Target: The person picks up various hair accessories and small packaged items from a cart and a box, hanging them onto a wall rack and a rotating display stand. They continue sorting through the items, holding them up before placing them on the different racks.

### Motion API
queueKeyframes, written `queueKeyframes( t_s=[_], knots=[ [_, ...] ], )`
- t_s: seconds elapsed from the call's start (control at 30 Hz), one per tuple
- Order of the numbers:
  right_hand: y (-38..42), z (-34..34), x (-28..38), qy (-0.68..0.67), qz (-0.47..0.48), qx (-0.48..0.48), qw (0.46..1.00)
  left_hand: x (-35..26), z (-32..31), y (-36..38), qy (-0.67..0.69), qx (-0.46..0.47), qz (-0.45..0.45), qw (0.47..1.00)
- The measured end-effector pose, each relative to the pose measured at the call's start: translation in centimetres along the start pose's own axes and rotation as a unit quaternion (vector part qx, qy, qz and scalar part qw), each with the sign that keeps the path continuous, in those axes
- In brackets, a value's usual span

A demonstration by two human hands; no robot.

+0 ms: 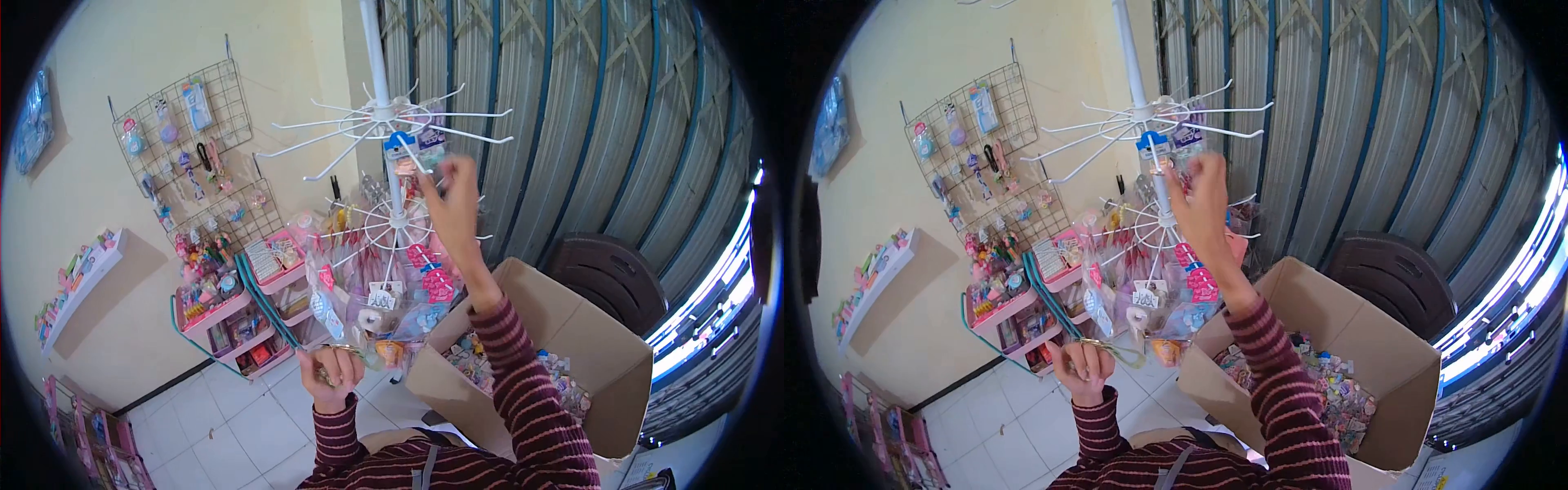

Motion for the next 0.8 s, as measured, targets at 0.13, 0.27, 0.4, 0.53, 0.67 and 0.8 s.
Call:
queueKeyframes(
  t_s=[0.13,0.27,0.4,0.53,0.67,0.8],
  knots=[
    [11.7,0.7,1.0,-0.115,-0.124,0.492,0.854,-0.4,-0.9,-0.8,0.146,0.071,-0.033,0.986],
    [22.6,0.7,2.3,-0.316,-0.346,0.738,0.486,-0.2,-1.2,-1.4,0.242,0.102,-0.032,0.964],
    [24.5,-1.7,4.1,-0.348,-0.541,0.697,0.315,-1.7,-1.1,-1.5,0.151,0.107,-0.057,0.981],
    [24.5,-7.8,6.2,-0.397,-0.494,0.669,0.387,-5.4,0.4,-0.2,0.034,0.071,-0.141,0.987],
    [22.3,-15.0,7.9,-0.526,-0.458,0.593,0.403,-10.7,2.3,1.8,-0.022,0.037,-0.221,0.974],
    [19.0,-17.3,10.0,-0.564,-0.347,0.558,0.501,-14.9,5.5,5.7,-0.088,-0.07,-0.278,0.954]
  ],
)
Point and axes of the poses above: each hand's wrist, its own y-axis away from the middle knuckle, its own z-axis out of the back of the hand, x = y × z, the point moved 6 cm from there along -y, towards the middle knuckle
